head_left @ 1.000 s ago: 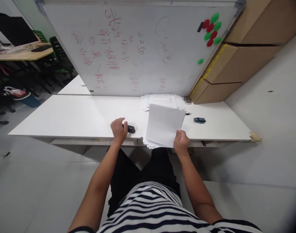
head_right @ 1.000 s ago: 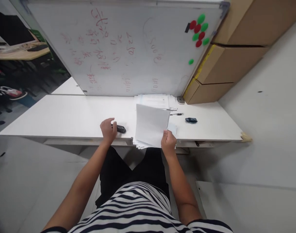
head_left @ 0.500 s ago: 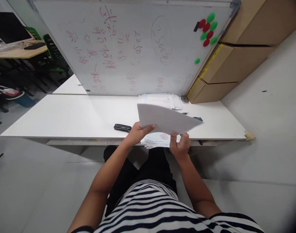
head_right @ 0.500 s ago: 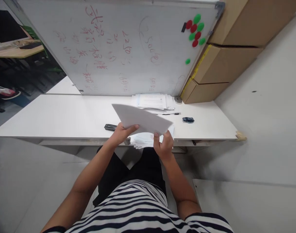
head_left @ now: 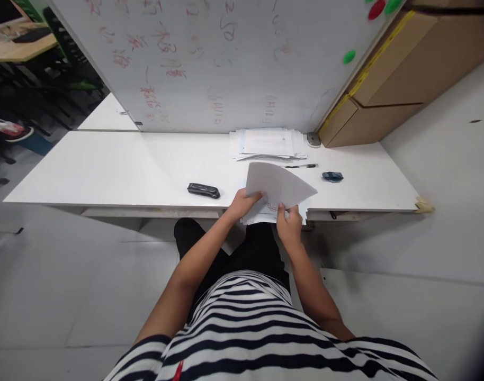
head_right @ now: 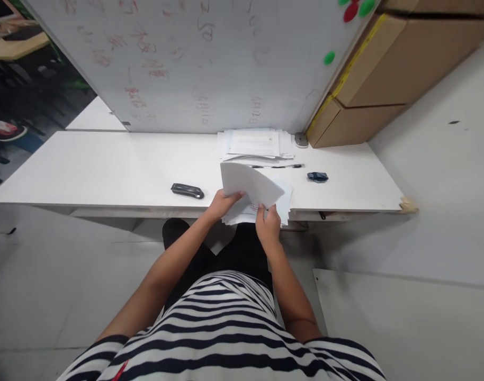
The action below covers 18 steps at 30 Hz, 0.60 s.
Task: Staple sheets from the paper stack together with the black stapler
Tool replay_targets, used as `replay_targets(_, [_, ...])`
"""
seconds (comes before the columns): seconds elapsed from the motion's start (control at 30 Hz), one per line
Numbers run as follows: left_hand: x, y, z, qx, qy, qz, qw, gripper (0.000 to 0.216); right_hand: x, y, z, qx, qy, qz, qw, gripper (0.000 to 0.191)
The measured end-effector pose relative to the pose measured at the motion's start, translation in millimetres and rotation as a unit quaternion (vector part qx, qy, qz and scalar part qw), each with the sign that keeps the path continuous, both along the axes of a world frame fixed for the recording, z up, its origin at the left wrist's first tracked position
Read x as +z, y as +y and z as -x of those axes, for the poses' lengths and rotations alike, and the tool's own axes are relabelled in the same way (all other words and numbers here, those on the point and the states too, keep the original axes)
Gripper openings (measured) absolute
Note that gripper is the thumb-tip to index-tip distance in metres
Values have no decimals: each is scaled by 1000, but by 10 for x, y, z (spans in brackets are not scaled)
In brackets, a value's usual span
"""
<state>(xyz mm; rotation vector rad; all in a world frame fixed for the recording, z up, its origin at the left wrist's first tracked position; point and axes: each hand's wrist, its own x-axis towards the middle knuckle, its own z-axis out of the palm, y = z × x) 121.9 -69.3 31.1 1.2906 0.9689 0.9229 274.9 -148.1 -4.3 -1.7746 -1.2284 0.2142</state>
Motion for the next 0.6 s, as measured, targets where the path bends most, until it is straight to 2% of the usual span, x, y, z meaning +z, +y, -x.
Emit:
replay_targets(0.13, [0,-29,52,-2,9,-2,1000,38,-5,-15,10,5,3,14,1000,30])
replay_targets(0.27, [30,-95,66,23,12,3,1000,35,3,-32,39,4,41,69,997,36])
replay_targets(0.3, [49,-125,67,30,1,7,1000,35,12,-41,50,7,62,63,996,41])
replay_targets(0.37, [104,-200,67,39,-41,20,998,35,44,-66,85,16,119,0,993,56])
replay_targets(0.43, [166,-279,64,52,-102,38,993,39,94,-107,147,34,196,-79,977,72])
replay_targets(0.5, [214,-348,53,71,-162,60,982,47,149,-168,241,55,290,-113,949,81])
replay_targets(0.6, [213,-433,29,95,-219,83,967,56,194,-285,418,119,423,-69,896,71])
